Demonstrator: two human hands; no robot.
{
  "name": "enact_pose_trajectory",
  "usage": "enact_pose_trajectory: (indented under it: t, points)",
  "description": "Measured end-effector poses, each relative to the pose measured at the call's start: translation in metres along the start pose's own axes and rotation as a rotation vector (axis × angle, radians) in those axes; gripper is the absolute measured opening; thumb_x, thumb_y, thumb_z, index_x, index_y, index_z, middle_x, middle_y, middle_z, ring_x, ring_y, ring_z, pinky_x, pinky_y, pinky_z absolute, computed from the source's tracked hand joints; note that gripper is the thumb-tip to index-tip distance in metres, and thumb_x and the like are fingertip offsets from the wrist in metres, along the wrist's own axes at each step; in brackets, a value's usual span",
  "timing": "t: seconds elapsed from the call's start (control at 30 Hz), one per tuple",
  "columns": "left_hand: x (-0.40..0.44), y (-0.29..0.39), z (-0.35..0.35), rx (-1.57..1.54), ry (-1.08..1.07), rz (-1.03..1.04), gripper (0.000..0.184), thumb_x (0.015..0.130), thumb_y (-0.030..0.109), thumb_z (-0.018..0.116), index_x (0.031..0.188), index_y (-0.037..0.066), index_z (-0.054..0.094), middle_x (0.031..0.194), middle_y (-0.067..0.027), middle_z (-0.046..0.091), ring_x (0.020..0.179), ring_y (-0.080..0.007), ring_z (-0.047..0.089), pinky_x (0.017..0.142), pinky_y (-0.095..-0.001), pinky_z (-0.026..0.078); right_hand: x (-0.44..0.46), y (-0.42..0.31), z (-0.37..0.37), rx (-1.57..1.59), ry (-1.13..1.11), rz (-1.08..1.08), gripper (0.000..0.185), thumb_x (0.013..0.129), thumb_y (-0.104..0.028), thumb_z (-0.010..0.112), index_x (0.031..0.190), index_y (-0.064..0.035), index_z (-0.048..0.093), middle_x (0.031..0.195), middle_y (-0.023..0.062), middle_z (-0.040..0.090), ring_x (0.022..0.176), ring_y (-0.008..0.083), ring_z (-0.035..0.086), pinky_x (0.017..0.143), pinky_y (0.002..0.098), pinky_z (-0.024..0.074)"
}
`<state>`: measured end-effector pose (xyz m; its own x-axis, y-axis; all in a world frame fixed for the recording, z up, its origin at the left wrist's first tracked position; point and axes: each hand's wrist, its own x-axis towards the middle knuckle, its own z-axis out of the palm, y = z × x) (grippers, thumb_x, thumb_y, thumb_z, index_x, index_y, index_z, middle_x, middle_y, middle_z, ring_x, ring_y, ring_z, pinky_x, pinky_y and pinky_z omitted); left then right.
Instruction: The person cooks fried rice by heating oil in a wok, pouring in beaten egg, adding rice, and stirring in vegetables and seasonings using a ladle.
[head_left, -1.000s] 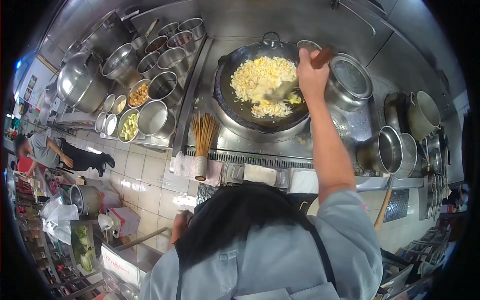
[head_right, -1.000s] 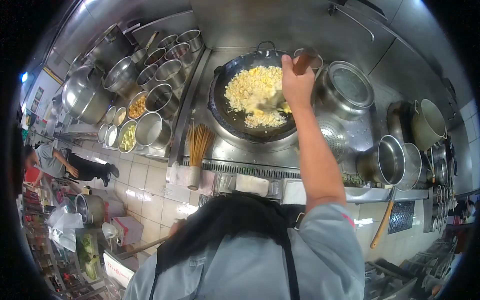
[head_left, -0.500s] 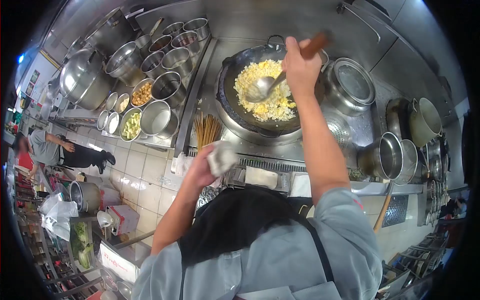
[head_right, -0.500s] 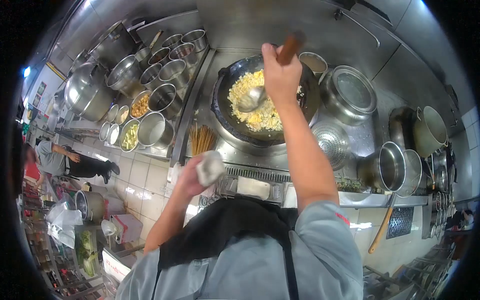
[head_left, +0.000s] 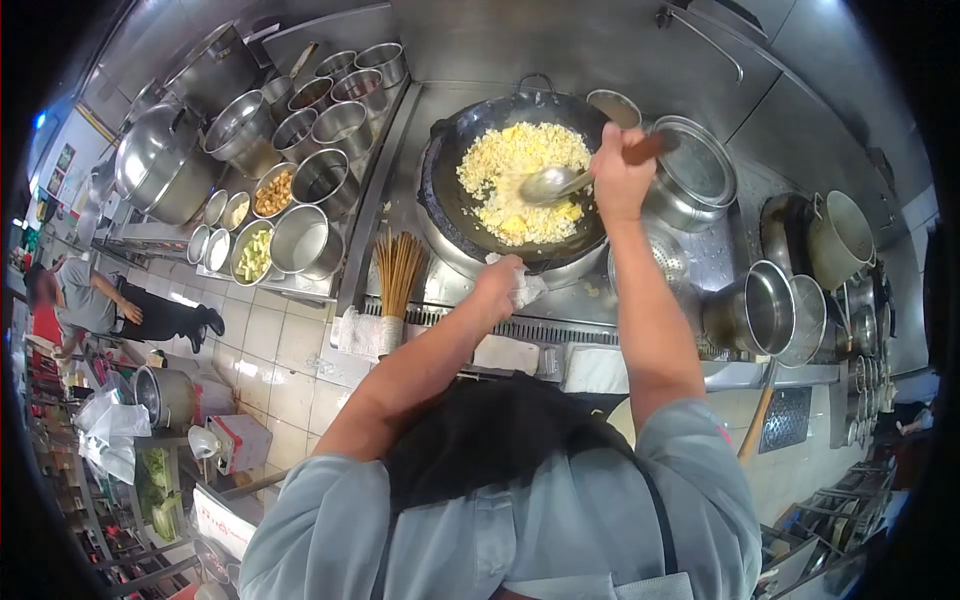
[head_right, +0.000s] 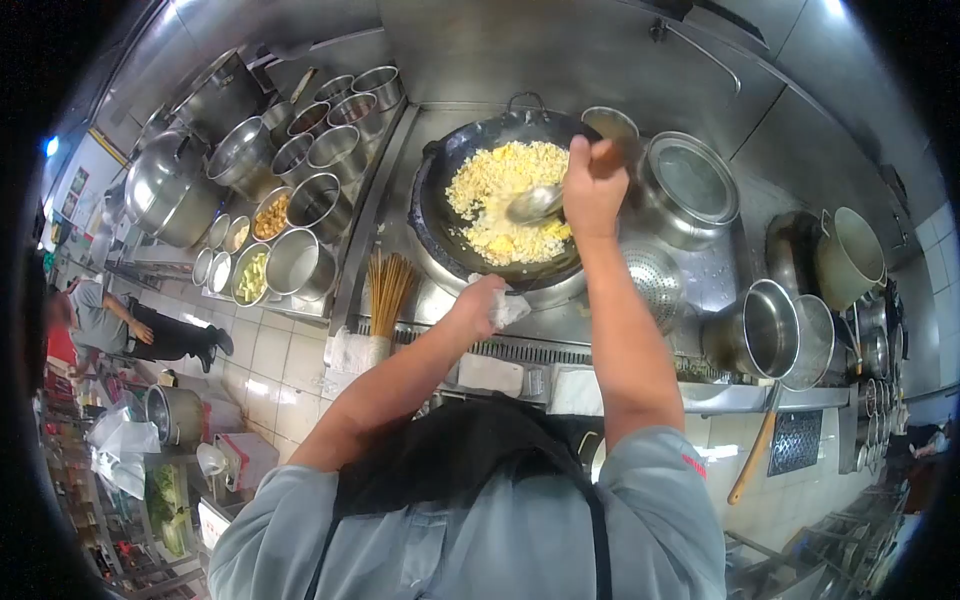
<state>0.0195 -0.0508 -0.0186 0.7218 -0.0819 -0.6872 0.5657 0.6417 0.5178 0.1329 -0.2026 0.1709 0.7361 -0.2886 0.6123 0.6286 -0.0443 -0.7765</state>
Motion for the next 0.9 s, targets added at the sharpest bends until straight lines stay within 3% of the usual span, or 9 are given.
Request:
enact_pose_trajectory:
  t: [0.13,0.3,0.43,0.53,0.57,0.6,0.7,0.8,0.9]
  points:
    - [-0.020,-0.003,0.014,-0.091,0.000,0.161,0.029,0.092,0.013,0.055,0.116,-0.004,0.054,0.102,-0.0185,0.063,0.086,-0.0367,0.070,0.076,-0.0518,0.062,-0.033,-0.038,-0.004,0.207,-0.088,0.192,0.033,0.103,-0.010,0.060,0.075,-0.0084,0.042,0.057,0.0018,0.047,0.048,0.0107,0.045,0.049,0.0302,0.0427]
    - [-0.021,-0.010,0.010,-0.132,-0.001,0.283,0.021,0.091,0.011,0.054,0.107,-0.004,0.056,0.094,-0.0184,0.062,0.082,-0.0367,0.068,0.071,-0.0533,0.060,-0.063,-0.064,-0.022,0.268,-0.104,0.186,0.031,0.101,-0.013,0.064,0.076,-0.0095,0.046,0.061,-0.0001,0.051,0.051,0.0088,0.049,0.048,0.0274,0.0397]
    - [-0.044,-0.018,-0.005,-0.111,-0.176,0.404,0.021,0.094,0.019,0.055,0.103,0.000,0.058,0.090,-0.0150,0.061,0.080,-0.0317,0.067,0.069,-0.0495,0.059,-0.090,-0.098,-0.043,0.264,-0.057,0.220,0.028,0.100,-0.014,0.066,0.077,-0.0100,0.050,0.067,-0.0008,0.055,0.059,0.0080,0.050,0.054,0.0267,0.0422]
    - [-0.083,-0.034,-0.017,0.271,0.143,0.446,0.033,0.093,0.022,0.058,0.118,0.000,0.062,0.095,-0.0125,0.066,0.080,-0.0240,0.061,0.069,-0.0438,0.051,-0.117,-0.117,-0.065,0.174,-0.121,0.073,0.014,0.100,-0.010,0.063,0.088,-0.0030,0.062,0.069,0.0021,0.057,0.061,0.0114,0.051,0.059,0.0291,0.0435]
    - [-0.084,-0.048,-0.020,0.177,0.172,0.510,0.031,0.091,0.018,0.059,0.117,0.000,0.063,0.093,-0.0123,0.066,0.080,-0.0235,0.062,0.068,-0.0425,0.051,-0.123,-0.118,-0.069,0.040,-0.077,-0.009,0.021,0.102,-0.010,0.060,0.082,-0.0036,0.057,0.064,0.0033,0.054,0.058,0.0123,0.049,0.056,0.0289,0.0416]
    - [-0.083,-0.062,-0.024,0.087,0.197,0.576,0.030,0.089,0.015,0.060,0.116,0.001,0.063,0.091,-0.0121,0.067,0.080,-0.0230,0.062,0.068,-0.0412,0.051,-0.124,-0.146,-0.067,0.205,-0.144,0.111,0.028,0.102,-0.009,0.060,0.076,-0.0063,0.048,0.061,0.0030,0.049,0.056,0.0126,0.047,0.052,0.0283,0.0386]
    - [-0.132,-0.080,-0.039,-0.117,0.214,0.478,0.032,0.087,0.012,0.060,0.118,0.001,0.062,0.090,-0.0111,0.068,0.079,-0.0237,0.065,0.067,-0.0404,0.053,-0.142,-0.177,-0.053,0.279,-0.177,0.128,0.036,0.106,-0.014,0.058,0.076,-0.0079,0.039,0.058,0.0021,0.040,0.053,0.0117,0.039,0.051,0.0274,0.0361]
    - [-0.190,-0.085,-0.074,-0.034,0.168,0.264,0.038,0.085,0.012,0.062,0.122,0.001,0.062,0.093,-0.0135,0.068,0.080,-0.0260,0.068,0.066,-0.0424,0.056,-0.169,-0.196,-0.041,0.252,-0.236,0.153,0.035,0.106,-0.014,0.057,0.077,-0.0085,0.039,0.058,0.0017,0.039,0.052,0.0103,0.036,0.051,0.0264,0.0358]
    - [-0.235,-0.076,-0.087,0.086,0.220,0.232,0.047,0.085,0.015,0.063,0.128,0.000,0.057,0.097,-0.0148,0.068,0.080,-0.0258,0.068,0.068,-0.0419,0.056,-0.181,-0.202,-0.028,0.214,-0.238,0.194,0.035,0.106,-0.014,0.057,0.076,-0.0093,0.039,0.059,0.0014,0.040,0.052,0.0098,0.037,0.051,0.0263,0.0360]
